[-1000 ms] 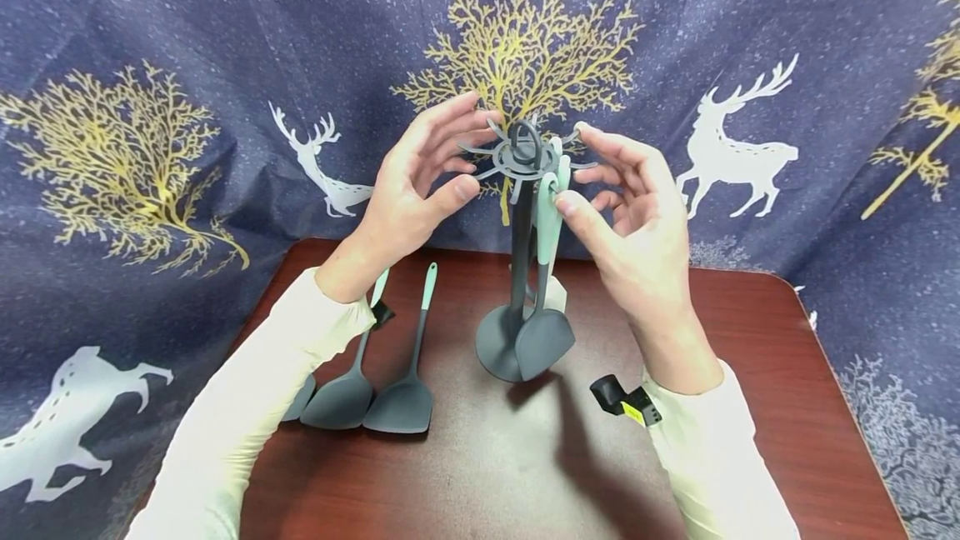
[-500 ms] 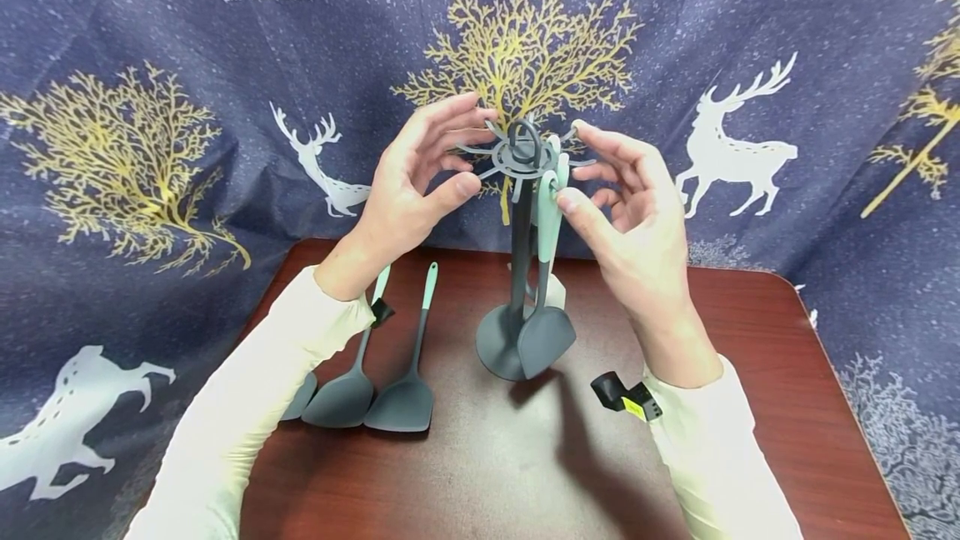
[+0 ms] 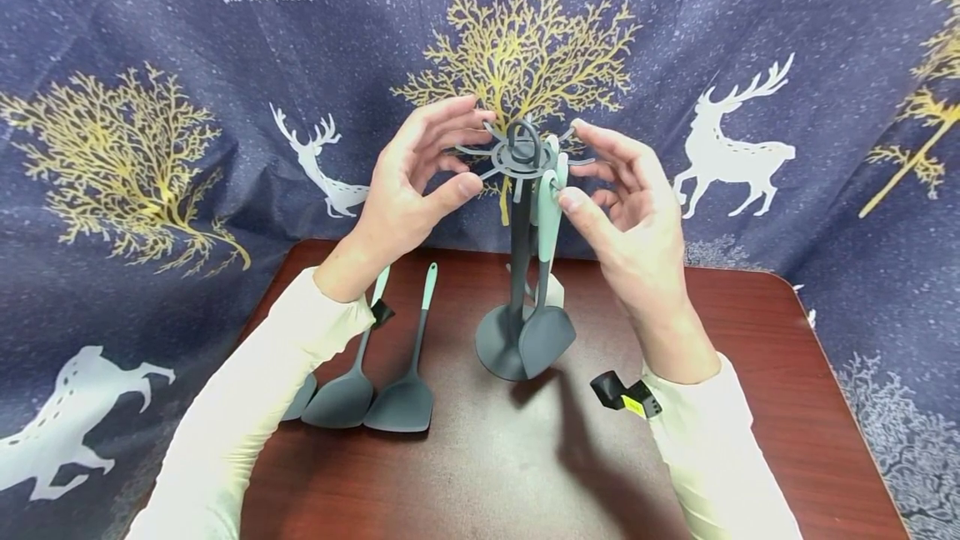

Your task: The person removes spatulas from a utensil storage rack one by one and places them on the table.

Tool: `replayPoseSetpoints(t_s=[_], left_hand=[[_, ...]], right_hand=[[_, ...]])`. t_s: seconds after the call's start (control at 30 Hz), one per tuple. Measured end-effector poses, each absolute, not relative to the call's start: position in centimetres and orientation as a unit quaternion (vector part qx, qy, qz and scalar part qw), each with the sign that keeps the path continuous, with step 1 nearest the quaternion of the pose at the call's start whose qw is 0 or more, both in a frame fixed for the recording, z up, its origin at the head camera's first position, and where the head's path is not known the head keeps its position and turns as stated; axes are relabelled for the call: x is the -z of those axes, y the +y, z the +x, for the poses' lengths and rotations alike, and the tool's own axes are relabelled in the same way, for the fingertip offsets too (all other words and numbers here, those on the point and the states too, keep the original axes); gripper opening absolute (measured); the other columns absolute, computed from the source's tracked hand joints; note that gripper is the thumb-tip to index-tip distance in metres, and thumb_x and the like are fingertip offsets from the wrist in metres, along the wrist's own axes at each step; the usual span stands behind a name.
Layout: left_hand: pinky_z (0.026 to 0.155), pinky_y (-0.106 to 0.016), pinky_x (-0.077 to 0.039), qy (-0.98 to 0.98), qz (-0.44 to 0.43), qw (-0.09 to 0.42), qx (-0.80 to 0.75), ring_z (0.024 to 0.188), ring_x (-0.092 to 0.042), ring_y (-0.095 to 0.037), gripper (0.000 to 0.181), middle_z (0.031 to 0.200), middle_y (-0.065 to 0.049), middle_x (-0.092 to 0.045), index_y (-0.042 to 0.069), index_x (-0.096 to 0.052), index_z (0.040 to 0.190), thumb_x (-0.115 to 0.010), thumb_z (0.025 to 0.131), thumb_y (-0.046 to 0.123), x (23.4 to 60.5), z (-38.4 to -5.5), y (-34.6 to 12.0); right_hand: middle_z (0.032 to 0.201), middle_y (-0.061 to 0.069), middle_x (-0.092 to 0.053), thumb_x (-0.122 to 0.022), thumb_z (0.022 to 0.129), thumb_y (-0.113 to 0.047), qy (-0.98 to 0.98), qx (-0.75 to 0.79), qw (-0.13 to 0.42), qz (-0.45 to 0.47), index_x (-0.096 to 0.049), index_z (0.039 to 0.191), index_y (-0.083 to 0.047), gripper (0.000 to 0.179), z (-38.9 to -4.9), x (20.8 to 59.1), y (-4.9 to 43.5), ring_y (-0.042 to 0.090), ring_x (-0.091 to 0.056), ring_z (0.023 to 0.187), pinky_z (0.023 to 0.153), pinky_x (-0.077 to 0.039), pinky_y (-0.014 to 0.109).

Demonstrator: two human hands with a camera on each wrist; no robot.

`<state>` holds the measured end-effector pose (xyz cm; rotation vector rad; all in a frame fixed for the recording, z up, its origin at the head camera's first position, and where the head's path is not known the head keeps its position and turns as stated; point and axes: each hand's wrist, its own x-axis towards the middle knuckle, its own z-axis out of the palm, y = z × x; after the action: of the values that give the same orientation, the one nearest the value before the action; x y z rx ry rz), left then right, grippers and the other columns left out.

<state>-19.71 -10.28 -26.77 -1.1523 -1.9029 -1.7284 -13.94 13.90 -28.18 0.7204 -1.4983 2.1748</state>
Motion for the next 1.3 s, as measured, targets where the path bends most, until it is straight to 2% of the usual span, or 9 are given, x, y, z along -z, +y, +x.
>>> replayPoseSetpoints(t_s=[0.13,0.3,0.43,0.6,0.73,0.87,1.1,1.3], left_hand=[[0.09,-0.043,-0.053,-0.667,-0.399,0.163,0.607,0.128,-0.063,-0.025,0.09,0.144,-0.009,-0.065,0.002,-0.05,0.152,-0.075,0.091,0.064,26.8,-19.6,-10.3],[0.089,-0.053,-0.052,-0.666,-0.396,0.162,0.611,0.127,-0.064,-0.026,0.091,0.144,-0.009,-0.065,0.002,-0.05,0.151,-0.076,0.091,0.064,26.8,-19.5,-10.3],[0.089,-0.05,-0.052,-0.666,-0.393,0.164,0.612,0.126,-0.064,-0.026,0.094,0.144,-0.01,-0.064,0.001,-0.05,0.151,-0.075,0.089,0.067,26.8,-19.4,-10.3],[0.089,-0.051,-0.052,-0.665,-0.391,0.166,0.614,0.126,-0.064,-0.028,0.094,0.143,-0.011,-0.064,0.001,-0.051,0.15,-0.075,0.089,0.068,26.8,-19.3,-10.3],[0.088,-0.053,-0.052,-0.666,-0.39,0.168,0.613,0.126,-0.064,-0.028,0.093,0.143,-0.01,-0.064,0.001,-0.051,0.15,-0.075,0.089,0.067,26.8,-19.3,-10.2],[0.087,-0.051,-0.052,-0.665,-0.389,0.168,0.614,0.126,-0.064,-0.029,0.092,0.143,-0.01,-0.064,0.002,-0.051,0.149,-0.075,0.089,0.066,26.8,-19.2,-10.2],[0.087,-0.036,-0.053,-0.666,-0.388,0.167,0.615,0.126,-0.064,-0.033,0.093,0.143,-0.01,-0.063,0.001,-0.049,0.15,-0.076,0.089,0.066,26.9,-19.1,-10.1],[0.087,-0.035,-0.053,-0.667,-0.388,0.173,0.612,0.126,-0.064,-0.033,0.088,0.143,-0.008,-0.063,0.001,-0.05,0.149,-0.077,0.091,0.061,26.9,-19.0,-9.9]], right_hand=[[0.149,0.02,-0.06,-0.066,0.093,0.012,-0.533,-0.779,0.203,0.26,-0.057,0.144,0.003,0.053,-14.0,28.4,13.9,0.031,-0.062,0.12,0.1,-0.048,0.029],[0.145,0.023,-0.062,-0.074,0.095,0.002,-0.522,-0.784,0.206,0.264,-0.057,0.145,0.004,0.053,-14.0,28.8,14.1,0.034,-0.063,0.12,0.091,-0.051,0.026],[0.139,0.026,-0.064,-0.077,0.094,-0.002,-0.52,-0.782,0.213,0.269,-0.057,0.143,0.006,0.053,-14.0,29.1,14.2,0.034,-0.064,0.115,0.087,-0.052,0.027],[0.131,0.025,-0.068,-0.073,0.094,0.002,-0.529,-0.774,0.217,0.271,-0.059,0.141,0.007,0.049,-14.0,29.6,14.4,0.031,-0.066,0.11,0.088,-0.052,0.027],[0.121,0.022,-0.07,-0.066,0.091,0.012,-0.547,-0.76,0.227,0.267,-0.061,0.135,0.008,0.045,-13.8,30.0,14.6,0.03,-0.067,0.106,0.095,-0.053,0.03],[0.115,0.018,-0.07,-0.066,0.087,0.017,-0.566,-0.745,0.244,0.255,-0.062,0.13,0.008,0.044,-13.3,30.5,14.6,0.028,-0.068,0.103,0.092,-0.052,0.028],[0.106,0.016,-0.069,-0.072,0.082,0.021,-0.578,-0.736,0.255,0.243,-0.064,0.126,0.009,0.046,-12.6,30.9,14.1,0.026,-0.066,0.097,0.08,-0.048,0.025],[0.104,0.014,-0.068,-0.077,0.082,0.017,-0.615,-0.703,0.268,0.238,-0.064,0.125,0.009,0.046,-12.3,31.4,13.8,0.024,-0.066,0.095,0.077,-0.047,0.024]])
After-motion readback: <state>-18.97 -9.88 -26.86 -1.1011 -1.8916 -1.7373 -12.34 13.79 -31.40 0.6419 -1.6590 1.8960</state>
